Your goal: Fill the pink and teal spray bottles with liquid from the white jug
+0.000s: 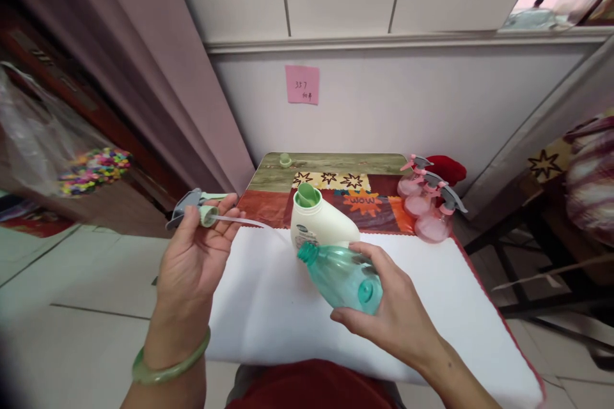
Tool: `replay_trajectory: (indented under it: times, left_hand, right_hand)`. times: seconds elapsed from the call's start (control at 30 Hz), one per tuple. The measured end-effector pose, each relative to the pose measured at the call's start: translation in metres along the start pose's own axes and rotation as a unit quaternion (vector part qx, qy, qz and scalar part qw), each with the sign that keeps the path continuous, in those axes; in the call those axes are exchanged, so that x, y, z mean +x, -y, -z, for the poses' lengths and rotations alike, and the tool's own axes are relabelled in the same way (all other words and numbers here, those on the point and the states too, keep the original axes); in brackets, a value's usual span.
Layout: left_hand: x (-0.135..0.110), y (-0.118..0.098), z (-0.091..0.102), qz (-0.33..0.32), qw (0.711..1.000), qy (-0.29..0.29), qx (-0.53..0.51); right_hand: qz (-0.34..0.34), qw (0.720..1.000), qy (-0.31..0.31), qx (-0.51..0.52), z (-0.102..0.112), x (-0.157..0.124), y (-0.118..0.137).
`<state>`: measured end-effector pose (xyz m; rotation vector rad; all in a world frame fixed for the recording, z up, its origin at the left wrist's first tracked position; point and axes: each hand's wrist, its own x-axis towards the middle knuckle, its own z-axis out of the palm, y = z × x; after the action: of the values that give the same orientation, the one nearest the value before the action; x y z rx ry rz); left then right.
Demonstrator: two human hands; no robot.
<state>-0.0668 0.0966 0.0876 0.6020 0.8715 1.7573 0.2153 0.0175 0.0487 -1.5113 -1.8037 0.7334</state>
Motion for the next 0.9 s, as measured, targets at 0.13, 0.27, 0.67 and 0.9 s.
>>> replay_trajectory:
  times: [0.13, 0.27, 0.67, 0.9]
  left_hand:
    - [-0.005, 0.003, -0.002, 0.003, 1.0, 0.024, 0.012]
    - [-0.011, 0.005, -0.004, 0.008, 0.999, 0.044, 0.03]
    - [-0.028, 0.031, -0.009, 0.074, 0.991, 0.102, 0.039]
    - [-0.039, 0.044, -0.016, 0.121, 0.984, 0.13, 0.032]
  right_hand:
    - [-0.013, 0.999, -0.003, 0.035, -0.005, -0.001, 0.001]
    - [-0.061, 0.991, 0.011, 0.121, -0.013, 0.0, -0.001]
    - [-0.137, 0.891, 0.127, 0.413, -0.046, 0.005, -0.01]
    - [-0.141, 0.87, 0.112, 0.459, -0.043, 0.0, 0.001]
